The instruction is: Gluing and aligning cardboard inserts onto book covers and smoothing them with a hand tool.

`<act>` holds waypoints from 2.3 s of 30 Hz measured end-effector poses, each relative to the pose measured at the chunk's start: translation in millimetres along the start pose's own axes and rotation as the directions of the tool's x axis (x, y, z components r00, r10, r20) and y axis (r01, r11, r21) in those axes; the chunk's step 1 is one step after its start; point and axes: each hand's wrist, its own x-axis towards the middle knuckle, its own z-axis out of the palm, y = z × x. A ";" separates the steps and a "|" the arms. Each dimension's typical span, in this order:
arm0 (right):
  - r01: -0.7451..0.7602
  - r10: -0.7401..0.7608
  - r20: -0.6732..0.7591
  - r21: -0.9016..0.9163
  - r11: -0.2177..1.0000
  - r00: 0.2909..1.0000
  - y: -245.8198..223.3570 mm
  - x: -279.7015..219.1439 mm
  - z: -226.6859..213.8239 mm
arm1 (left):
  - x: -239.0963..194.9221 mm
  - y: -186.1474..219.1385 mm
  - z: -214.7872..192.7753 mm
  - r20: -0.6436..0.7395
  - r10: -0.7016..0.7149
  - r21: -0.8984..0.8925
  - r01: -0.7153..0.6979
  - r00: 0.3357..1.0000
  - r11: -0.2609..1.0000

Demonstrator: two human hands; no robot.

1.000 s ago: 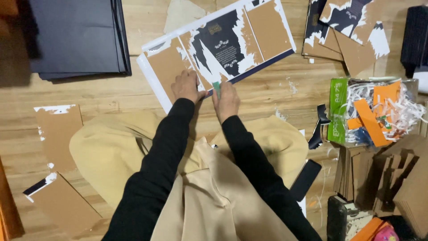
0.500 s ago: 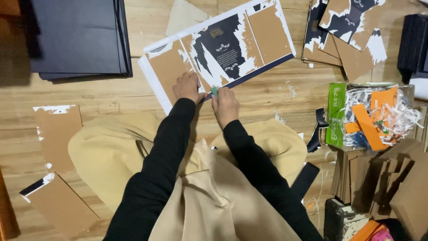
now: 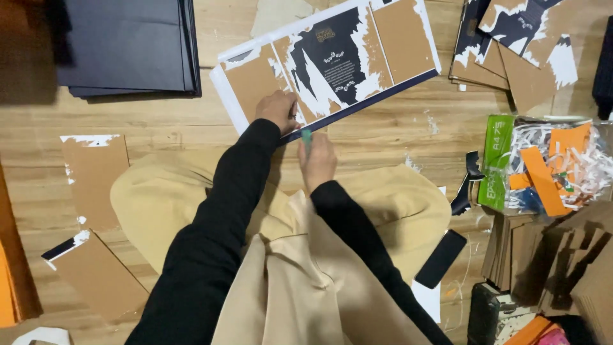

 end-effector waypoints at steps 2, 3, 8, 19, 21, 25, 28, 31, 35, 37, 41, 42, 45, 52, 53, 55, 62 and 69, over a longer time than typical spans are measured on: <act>0.089 -0.088 -0.013 0.018 0.996 0.996 -28.0 -12.5 8.2 | -1.8 0.9 -4.3 0.023 0.023 0.030 -0.024 0.999 0.999; 0.085 -0.085 -0.012 0.018 0.996 0.996 -29.4 -16.2 22.8 | -5.2 3.4 -5.7 0.026 0.024 0.031 -0.024 0.999 0.999; 0.296 -0.283 0.138 -0.083 0.951 0.949 -72.2 -15.9 -16.0 | -8.5 6.4 -10.8 0.036 0.032 0.025 -0.033 0.999 0.999; 0.244 -0.290 0.301 0.183 0.952 0.908 -56.4 -31.7 18.0 | -0.7 -3.5 -6.1 0.033 0.084 0.070 -0.086 0.996 0.994; 0.312 -0.361 0.272 0.207 0.927 0.892 -50.0 -43.2 30.7 | 3.8 -11.8 4.6 0.007 0.124 0.088 -0.124 0.992 0.988; 0.367 -0.430 0.295 0.245 0.897 0.853 -45.5 -57.1 27.2 | 4.9 -26.4 7.5 -0.051 0.165 -0.070 -0.168 0.985 0.983; 0.318 -0.379 0.264 0.247 0.916 0.887 -40.4 -41.6 -3.5 | 1.0 -39.1 13.0 -0.081 0.216 -0.223 -0.229 0.973 0.947; 0.274 -0.295 0.149 0.146 0.951 0.944 -21.0 -10.8 -16.1 | -9.3 -30.7 7.4 -0.115 0.171 -0.277 -0.197 0.979 0.940; 0.232 -0.232 0.014 0.000 0.973 0.973 15.0 18.9 -16.6 | -23.6 -12.3 0.1 -0.073 0.062 -0.221 -0.076 0.995 0.972; 0.205 -0.205 0.000 -0.001 0.979 0.979 13.7 22.9 -15.7 | -28.3 2.0 -7.9 -0.085 0.043 -0.177 -0.058 0.995 0.982; 0.195 -0.195 0.005 -0.092 0.977 0.981 12.0 8.6 -20.8 | -24.9 7.4 -1.7 -0.070 -0.001 -0.088 -0.005 0.998 0.996; 0.197 -0.197 0.004 -0.092 0.976 0.980 12.0 13.1 -16.9 | -24.5 10.8 -5.4 -0.073 -0.002 -0.089 -0.005 0.997 0.996; 0.201 -0.202 -0.007 -0.083 0.976 0.979 6.9 24.6 -4.9 | -23.1 15.4 -8.1 -0.062 -0.035 -0.074 0.030 0.997 0.997; 0.248 -0.256 -0.030 -0.168 0.954 0.966 2.4 17.3 -14.7 | -18.9 15.3 -13.3 -0.063 -0.038 -0.070 0.034 0.997 0.997; 0.235 -0.240 -0.021 -0.149 0.961 0.970 6.2 7.8 -15.7 | -20.1 14.2 -9.6 -0.046 -0.038 -0.066 0.035 0.998 0.997; 0.250 -0.256 -0.017 -0.156 0.956 0.967 10.0 13.4 -6.0 | -22.5 15.1 -6.8 -0.045 -0.042 -0.061 0.039 0.998 0.997; 0.119 -0.137 -0.080 -0.205 0.971 0.987 80.2 72.6 -20.4 | -23.9 16.8 -8.0 -0.047 -0.060 -0.079 0.056 0.997 0.995; -0.181 0.158 -0.145 -0.158 0.971 0.977 126.9 103.2 -19.0 | -27.2 38.7 -21.3 -0.060 -0.117 -0.049 0.114 0.991 0.992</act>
